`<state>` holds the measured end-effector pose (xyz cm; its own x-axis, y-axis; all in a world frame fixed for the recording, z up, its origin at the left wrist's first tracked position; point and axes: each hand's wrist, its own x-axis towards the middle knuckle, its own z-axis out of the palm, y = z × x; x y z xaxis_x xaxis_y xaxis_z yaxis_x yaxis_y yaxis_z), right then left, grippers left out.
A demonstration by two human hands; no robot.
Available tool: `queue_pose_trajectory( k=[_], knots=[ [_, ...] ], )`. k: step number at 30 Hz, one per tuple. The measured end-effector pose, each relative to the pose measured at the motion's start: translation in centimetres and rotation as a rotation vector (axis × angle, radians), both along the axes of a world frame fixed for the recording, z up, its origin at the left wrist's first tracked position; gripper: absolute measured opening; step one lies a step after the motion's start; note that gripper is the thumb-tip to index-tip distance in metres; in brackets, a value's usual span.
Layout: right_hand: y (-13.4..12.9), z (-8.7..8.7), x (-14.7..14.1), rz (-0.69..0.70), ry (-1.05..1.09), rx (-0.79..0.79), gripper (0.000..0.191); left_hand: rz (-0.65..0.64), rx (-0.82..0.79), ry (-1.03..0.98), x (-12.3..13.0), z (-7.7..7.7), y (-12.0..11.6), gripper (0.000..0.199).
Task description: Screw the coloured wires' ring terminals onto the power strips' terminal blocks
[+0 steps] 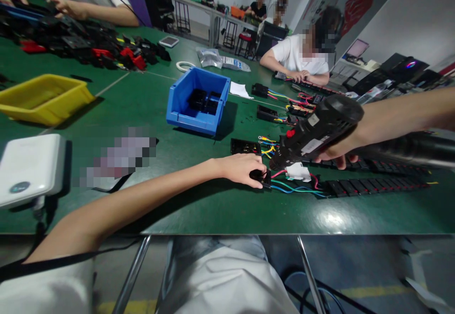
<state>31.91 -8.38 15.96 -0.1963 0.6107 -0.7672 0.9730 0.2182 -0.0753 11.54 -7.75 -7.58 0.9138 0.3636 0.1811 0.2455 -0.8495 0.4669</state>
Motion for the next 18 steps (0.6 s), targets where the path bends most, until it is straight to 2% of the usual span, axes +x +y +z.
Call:
queue_pose_trajectory(
  k=[2, 4, 12, 18],
  knots=[
    [0.18, -0.05, 0.09, -0.034, -0.016, -0.070, 0.038, 0.014, 0.008, 0.009, 0.04, 0.05, -0.14, 0.037],
    [0.45, -0.10, 0.29, -0.037, -0.033, -0.075, 0.038, 0.031, 0.016, 0.019, 0.10, 0.14, -0.30, 0.036],
    [0.82, -0.51, 0.38, -0.127, -0.117, 0.035, 0.026, 0.046, 0.010, 0.035, 0.12, 0.34, -0.54, 0.035],
    [0.47, -0.37, 0.31, -0.140, -0.123, 0.038, 0.023, 0.039, 0.012, 0.039, 0.01, 0.39, -0.50, 0.035]
  ],
)
